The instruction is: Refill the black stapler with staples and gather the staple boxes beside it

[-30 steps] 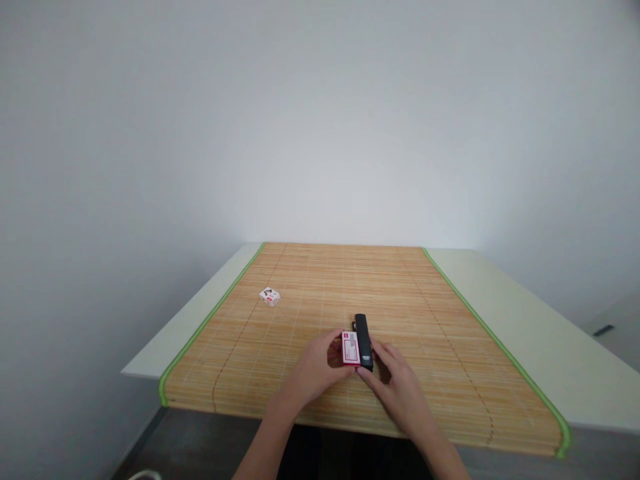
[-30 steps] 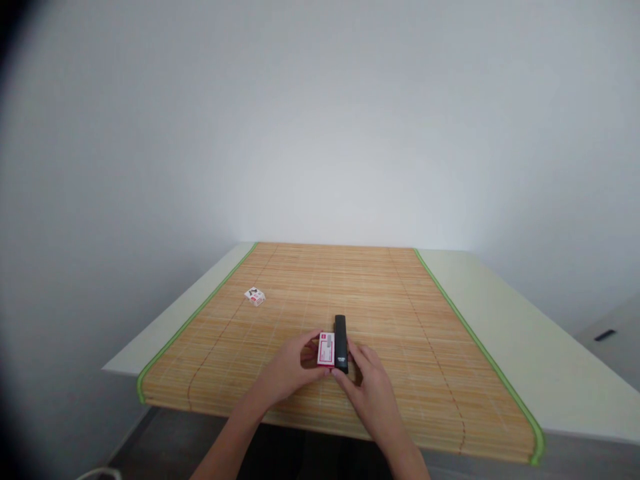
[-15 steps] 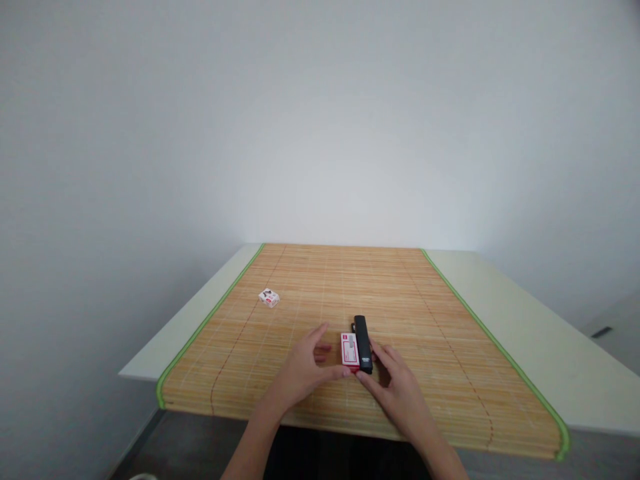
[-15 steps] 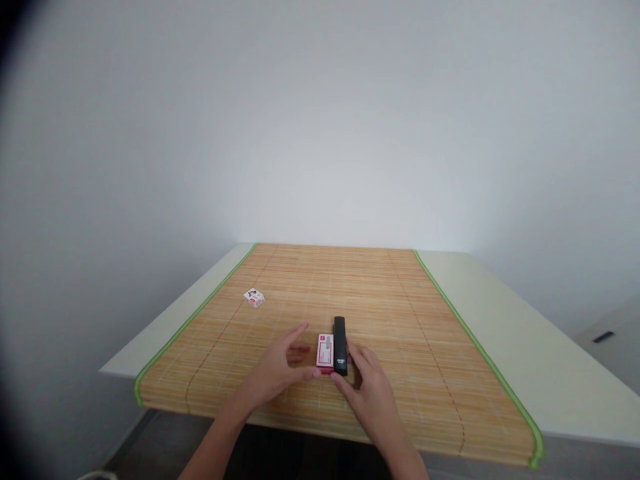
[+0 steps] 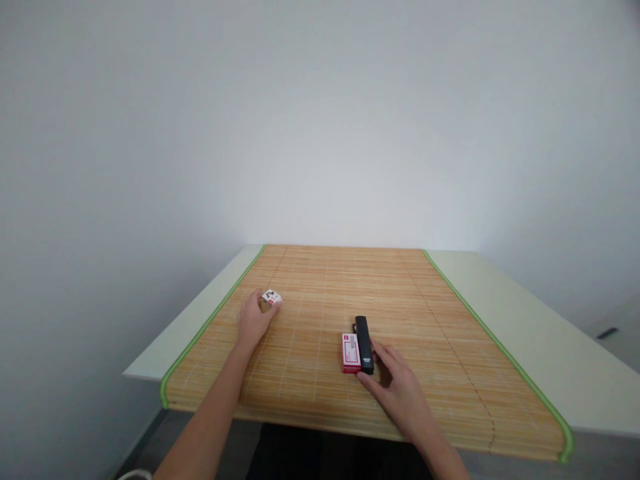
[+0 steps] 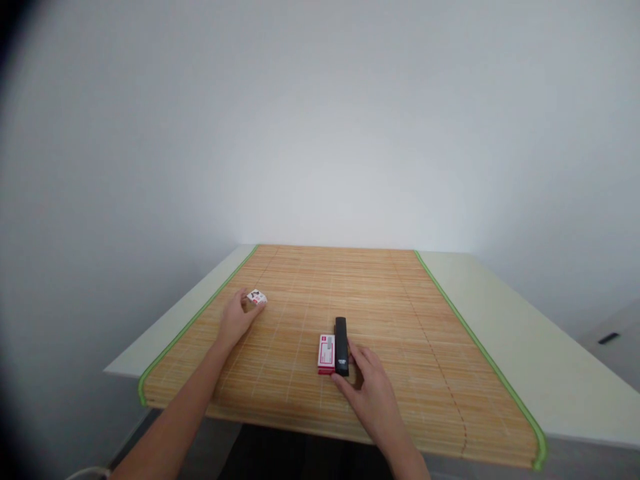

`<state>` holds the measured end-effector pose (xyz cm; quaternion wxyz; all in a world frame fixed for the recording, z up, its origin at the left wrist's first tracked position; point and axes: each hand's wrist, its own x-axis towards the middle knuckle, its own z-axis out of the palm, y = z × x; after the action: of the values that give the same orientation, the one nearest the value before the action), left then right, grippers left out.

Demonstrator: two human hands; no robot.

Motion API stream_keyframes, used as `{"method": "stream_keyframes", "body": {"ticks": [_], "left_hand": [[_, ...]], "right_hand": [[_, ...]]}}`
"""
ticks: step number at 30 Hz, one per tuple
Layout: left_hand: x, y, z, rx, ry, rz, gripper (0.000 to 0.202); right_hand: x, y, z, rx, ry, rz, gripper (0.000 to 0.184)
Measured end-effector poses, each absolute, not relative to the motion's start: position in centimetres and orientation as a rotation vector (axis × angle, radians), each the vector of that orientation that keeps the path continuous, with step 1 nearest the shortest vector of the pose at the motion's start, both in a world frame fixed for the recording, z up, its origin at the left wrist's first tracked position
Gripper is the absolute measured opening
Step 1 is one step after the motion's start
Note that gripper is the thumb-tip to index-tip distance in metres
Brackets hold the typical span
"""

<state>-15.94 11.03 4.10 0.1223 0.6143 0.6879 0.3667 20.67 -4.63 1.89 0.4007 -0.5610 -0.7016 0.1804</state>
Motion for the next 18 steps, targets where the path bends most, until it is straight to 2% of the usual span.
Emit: {"method": "stream_keyframes", "body": {"ticks": [6,12,18], "left_hand": [[-15.1,11.2,3.3,1.860,1.726,1.157,0.075],[-9.5,9.0,2.8,1.958,1.330,1.068,0.053],[-3.0,6.1,2.4,1.957,1.202,1.064,0.057]], "right_hand": [[20.6,-4.8,2.3,-1.418,-1.789,0.463,0.062],[20.5,-4.8,2.4,-1.429,-1.787,0.493,0.061],[20.6,-4.6,1.9,-1.433,-1.787,0.500,0.062]]}}
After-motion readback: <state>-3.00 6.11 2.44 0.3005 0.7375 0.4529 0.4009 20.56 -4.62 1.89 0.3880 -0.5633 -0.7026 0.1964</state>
